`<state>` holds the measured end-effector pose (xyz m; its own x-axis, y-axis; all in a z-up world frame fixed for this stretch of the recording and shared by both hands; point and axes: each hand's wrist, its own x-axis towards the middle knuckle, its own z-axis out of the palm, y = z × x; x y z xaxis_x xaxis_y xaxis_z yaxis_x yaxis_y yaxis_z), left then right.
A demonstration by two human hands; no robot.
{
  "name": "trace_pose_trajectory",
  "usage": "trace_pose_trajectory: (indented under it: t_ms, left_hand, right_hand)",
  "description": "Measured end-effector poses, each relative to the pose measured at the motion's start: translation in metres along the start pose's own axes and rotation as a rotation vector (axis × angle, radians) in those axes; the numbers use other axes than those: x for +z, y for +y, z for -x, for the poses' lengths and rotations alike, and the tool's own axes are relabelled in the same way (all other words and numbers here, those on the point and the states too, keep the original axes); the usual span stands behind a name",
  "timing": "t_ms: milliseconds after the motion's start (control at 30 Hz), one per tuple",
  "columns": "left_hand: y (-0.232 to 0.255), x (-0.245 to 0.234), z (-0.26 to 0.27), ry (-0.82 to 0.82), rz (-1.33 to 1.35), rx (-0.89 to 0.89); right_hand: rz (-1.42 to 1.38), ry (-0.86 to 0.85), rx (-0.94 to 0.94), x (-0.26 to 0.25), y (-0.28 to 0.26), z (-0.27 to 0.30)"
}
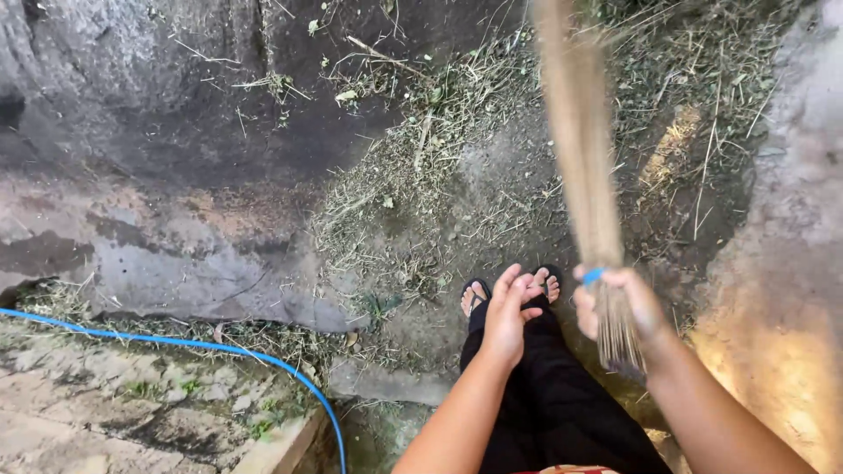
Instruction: Sweeping dried grass and debris off large rocks and a stone pathway using a handheld broom.
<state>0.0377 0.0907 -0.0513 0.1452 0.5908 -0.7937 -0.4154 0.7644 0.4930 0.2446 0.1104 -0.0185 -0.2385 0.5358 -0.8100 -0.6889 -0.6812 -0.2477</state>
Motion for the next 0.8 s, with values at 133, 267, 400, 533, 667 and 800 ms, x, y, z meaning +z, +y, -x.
trace_pose_trajectory:
  t_ms: [133, 267, 400, 533, 667, 800]
  left_hand:
    - [-0.002, -0.013, -0.004, 0.031, 0.034, 0.028]
    - [0.004, -0.017, 0.007, 0.151, -0.064, -0.054]
    - [0.01, -0.031, 0.019, 0.132, -0.079, -0.034]
    - [0.004, -0.034, 0.014, 0.187, -0.1, -0.014]
    - [0.004, -0.006, 0.009, 0.137, -0.037, 0.007]
    - [0.004, 0.028, 0.002, 0.058, -0.013, 0.006]
  right_hand:
    - [0.233, -0.059, 0.359, 0.002, 0.037, -0.043]
    - [0.421, -0.076, 0.345, -0.036, -0.013, -0.158]
    - [0.214, 0.146, -0.029, -0.037, -0.159, -0.145]
    - [0.384, 0.171, -0.546, -0.088, -0.258, -0.115]
    - [-0.299, -0.249, -0.675, -0.193, -0.282, -0.14]
    - [-0.036, -0.017, -0.607, -0.08, -0.208, -0.008]
